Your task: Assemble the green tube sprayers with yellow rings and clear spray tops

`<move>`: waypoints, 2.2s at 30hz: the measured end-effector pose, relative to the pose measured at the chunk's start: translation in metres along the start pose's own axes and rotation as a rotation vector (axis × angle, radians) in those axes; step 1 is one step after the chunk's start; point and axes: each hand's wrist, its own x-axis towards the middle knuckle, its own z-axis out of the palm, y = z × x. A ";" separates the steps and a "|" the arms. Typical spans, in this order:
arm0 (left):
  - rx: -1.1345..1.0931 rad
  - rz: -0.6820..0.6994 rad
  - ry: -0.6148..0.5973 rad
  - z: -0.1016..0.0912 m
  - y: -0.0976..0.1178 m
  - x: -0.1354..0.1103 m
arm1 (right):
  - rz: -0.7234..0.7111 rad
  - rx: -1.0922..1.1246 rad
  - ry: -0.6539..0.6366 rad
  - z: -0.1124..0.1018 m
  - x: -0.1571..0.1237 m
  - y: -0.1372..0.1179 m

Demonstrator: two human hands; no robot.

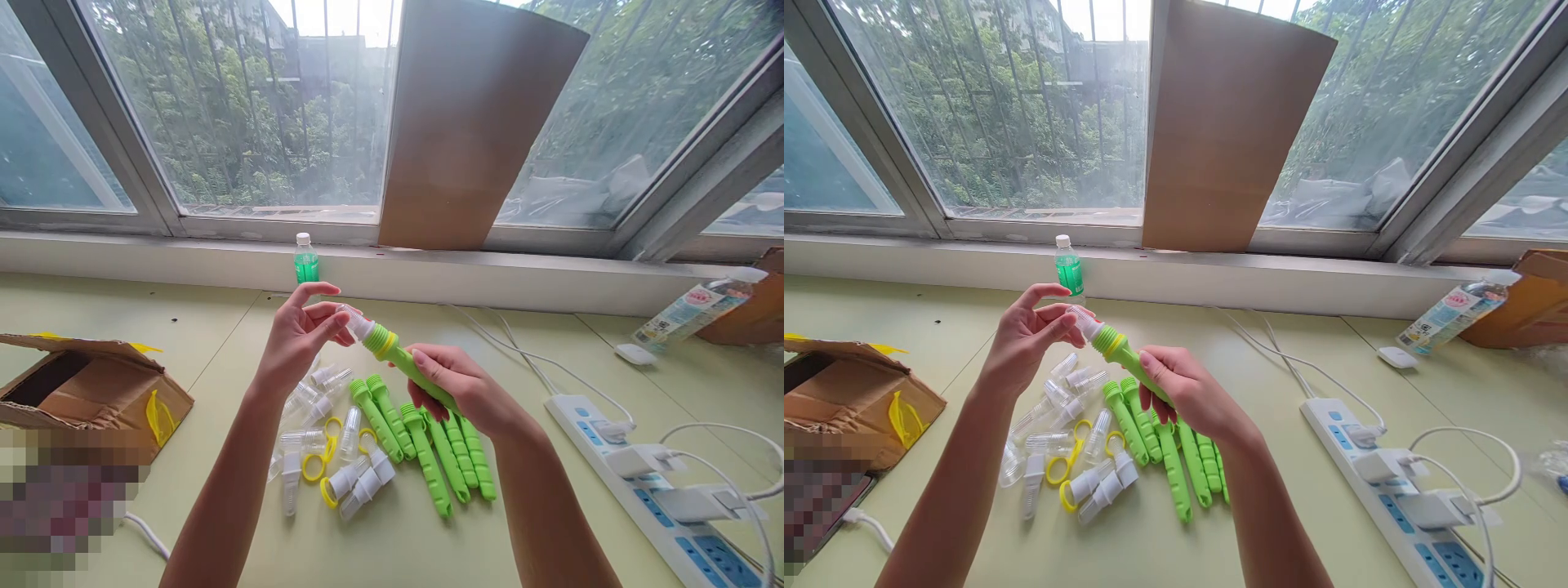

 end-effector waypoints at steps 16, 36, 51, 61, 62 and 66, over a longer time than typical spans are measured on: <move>-0.037 -0.070 0.024 0.001 0.000 0.000 | 0.012 -0.067 0.005 -0.004 0.000 0.001; -0.025 -0.040 0.039 0.001 0.002 -0.002 | 0.021 -0.069 0.002 -0.004 -0.002 -0.002; -0.025 -0.052 0.047 0.001 0.003 -0.002 | 0.026 -0.059 0.004 -0.005 -0.002 -0.003; -0.026 -0.078 0.018 0.001 0.005 -0.003 | 0.004 -0.046 0.013 -0.004 -0.001 -0.002; -0.030 -0.079 0.020 0.001 0.005 -0.003 | -0.003 -0.043 0.018 -0.004 -0.001 -0.002; -0.035 -0.078 0.019 0.001 0.006 -0.002 | -0.012 -0.037 0.038 -0.004 -0.001 -0.004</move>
